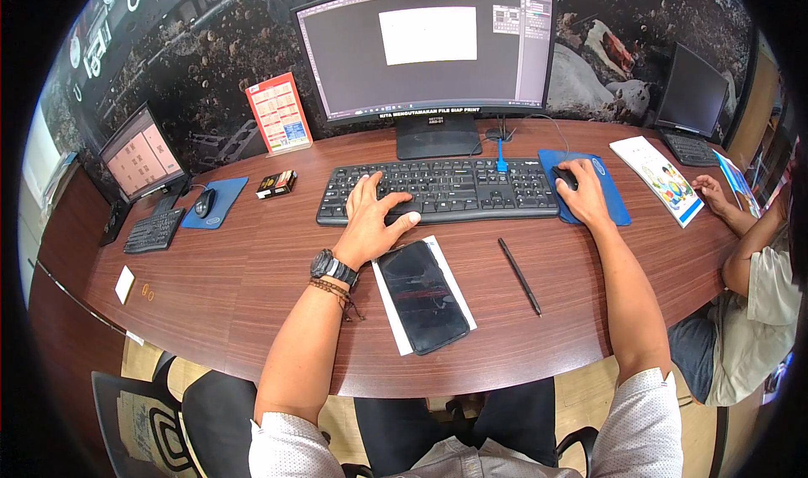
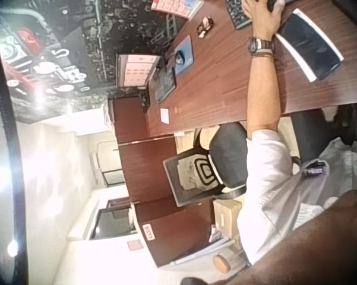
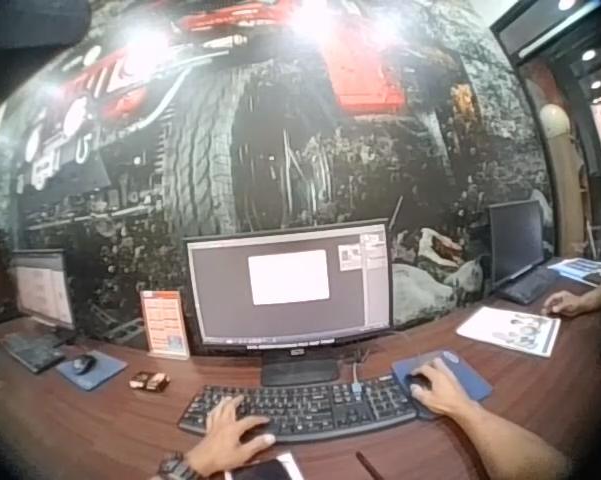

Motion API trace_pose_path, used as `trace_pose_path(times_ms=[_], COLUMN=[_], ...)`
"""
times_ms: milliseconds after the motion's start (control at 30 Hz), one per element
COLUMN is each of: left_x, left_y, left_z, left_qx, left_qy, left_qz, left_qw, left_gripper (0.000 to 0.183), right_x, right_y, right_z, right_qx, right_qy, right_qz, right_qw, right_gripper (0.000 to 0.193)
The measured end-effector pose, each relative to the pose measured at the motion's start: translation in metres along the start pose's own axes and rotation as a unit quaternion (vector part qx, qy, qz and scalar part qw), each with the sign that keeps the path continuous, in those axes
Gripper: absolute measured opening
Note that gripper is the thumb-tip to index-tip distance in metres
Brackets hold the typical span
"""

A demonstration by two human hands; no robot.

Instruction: Using graphic design software on a computer to edit a layout at a print shop workstation.

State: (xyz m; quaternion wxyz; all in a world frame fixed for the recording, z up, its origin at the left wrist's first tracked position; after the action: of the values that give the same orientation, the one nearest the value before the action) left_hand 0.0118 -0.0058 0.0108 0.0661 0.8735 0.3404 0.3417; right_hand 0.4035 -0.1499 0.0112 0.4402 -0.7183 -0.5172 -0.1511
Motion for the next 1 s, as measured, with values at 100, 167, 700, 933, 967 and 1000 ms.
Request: trace_pose_path(times_ms=[100,167,700,933,967,1000], left_x=[0.0005,0.0006,0.0007,-0.0003,0.0000,0.0005], left_y=[0.0012,0.0029,0.0038,0.0032,0.0035,0.0038], left_z=[-0.0005,-0.0011,-0.0019,-0.0026,-0.0023,-0.0021], left_qx=[-0.004,-0.007,-0.023,-0.020,-0.020,-0.021], left_qy=[-0.004,-0.007,-0.001,0.002,0.002,0.002], left_qz=[-0.005,-0.007,-0.007,-0.005,-0.005,-0.004], left_qw=[1.000,1.000,1.000,1.000,1.000,1.000], left_gripper=[0.047,0.046,0.050,0.049,0.049,0.050], right_x=[-0.0002,-0.0003,-0.0002,-0.0007,-0.0007,-0.0003], right_y=[-0.0001,0.0020,0.0037,0.0012,0.0007,0.0023], right_z=[-0.0003,0.0003,0.0009,0.0014,0.0006,0.0008], right_qx=[-0.003,0.001,0.005,0.010,0.012,0.011], right_qy=[-0.001,0.004,-0.003,0.001,0.002,0.002], right_qz=[0.015,0.010,0.015,0.004,0.006,0.006], right_qw=[1.000,1.000,1.000,1.000,1.000,1.000], right_gripper=[0.034,0.034,0.035,0.035,0.035,0.035])
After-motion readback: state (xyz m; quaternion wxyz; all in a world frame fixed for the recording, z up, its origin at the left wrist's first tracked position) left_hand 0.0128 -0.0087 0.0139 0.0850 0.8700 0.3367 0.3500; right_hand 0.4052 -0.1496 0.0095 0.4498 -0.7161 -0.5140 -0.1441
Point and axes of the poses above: each hand's wrist, its own x-axis towards the middle knuckle, its own z-axis out of the palm, y = z × x, the point moved 1 cm from there along x, towards the middle knuckle, and after that the axes turned 10 degrees about y, right-handed, at the moved point
